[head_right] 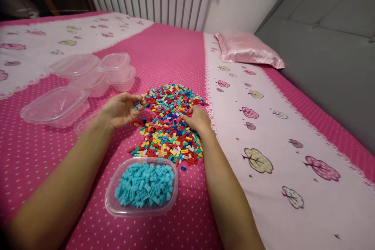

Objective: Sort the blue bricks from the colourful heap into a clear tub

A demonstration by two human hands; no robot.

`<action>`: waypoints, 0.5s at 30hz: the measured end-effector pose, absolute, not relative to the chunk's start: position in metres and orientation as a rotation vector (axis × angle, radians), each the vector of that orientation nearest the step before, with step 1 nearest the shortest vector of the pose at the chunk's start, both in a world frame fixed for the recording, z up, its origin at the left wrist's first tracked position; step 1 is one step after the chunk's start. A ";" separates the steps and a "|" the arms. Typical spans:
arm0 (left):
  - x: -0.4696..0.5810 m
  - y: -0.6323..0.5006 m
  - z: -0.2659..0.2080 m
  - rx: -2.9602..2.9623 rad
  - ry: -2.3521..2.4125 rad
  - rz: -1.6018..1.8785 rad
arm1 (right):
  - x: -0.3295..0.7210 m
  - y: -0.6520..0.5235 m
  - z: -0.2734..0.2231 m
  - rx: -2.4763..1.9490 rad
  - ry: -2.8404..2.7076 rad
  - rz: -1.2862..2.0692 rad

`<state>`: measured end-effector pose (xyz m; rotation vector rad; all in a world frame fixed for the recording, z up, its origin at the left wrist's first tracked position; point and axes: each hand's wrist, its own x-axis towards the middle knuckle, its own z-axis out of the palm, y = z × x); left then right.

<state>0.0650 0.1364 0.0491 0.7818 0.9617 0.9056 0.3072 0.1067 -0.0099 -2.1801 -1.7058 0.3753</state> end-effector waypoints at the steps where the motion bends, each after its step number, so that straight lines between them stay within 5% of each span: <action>1: 0.065 0.136 0.045 0.908 1.003 0.908 | 0.307 0.107 -0.010 -2.178 -1.707 0.376; 7: 0.071 0.135 0.025 1.876 1.414 0.605 | 0.308 0.107 -0.011 -2.188 -1.707 0.359; 15: 0.067 0.137 0.026 2.099 1.683 0.310 | 0.308 0.108 -0.012 -2.178 -1.710 0.371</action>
